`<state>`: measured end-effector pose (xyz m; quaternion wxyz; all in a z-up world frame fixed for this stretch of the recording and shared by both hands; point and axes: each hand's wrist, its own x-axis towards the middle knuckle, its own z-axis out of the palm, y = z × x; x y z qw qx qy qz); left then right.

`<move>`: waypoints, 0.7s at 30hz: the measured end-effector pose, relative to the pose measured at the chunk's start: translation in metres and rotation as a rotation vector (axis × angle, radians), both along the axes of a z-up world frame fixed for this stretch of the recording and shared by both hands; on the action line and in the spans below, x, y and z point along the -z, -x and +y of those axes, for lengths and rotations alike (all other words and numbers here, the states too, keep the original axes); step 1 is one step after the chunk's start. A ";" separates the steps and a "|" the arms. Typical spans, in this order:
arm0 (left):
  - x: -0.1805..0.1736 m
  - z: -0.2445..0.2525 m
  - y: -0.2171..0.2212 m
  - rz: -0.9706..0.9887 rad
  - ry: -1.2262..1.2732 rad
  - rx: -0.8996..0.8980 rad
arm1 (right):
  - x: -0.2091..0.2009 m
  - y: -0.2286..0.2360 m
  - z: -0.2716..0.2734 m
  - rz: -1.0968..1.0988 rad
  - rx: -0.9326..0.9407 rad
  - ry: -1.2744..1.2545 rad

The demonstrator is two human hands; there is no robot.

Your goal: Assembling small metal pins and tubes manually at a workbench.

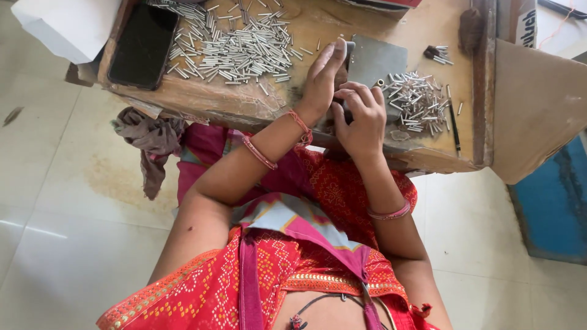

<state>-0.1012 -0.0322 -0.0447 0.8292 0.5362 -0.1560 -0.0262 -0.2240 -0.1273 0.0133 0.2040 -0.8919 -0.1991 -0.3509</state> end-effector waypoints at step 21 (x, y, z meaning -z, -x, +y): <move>-0.027 0.060 0.053 -0.680 -0.684 -0.335 | -0.001 -0.024 -0.007 0.083 0.023 0.117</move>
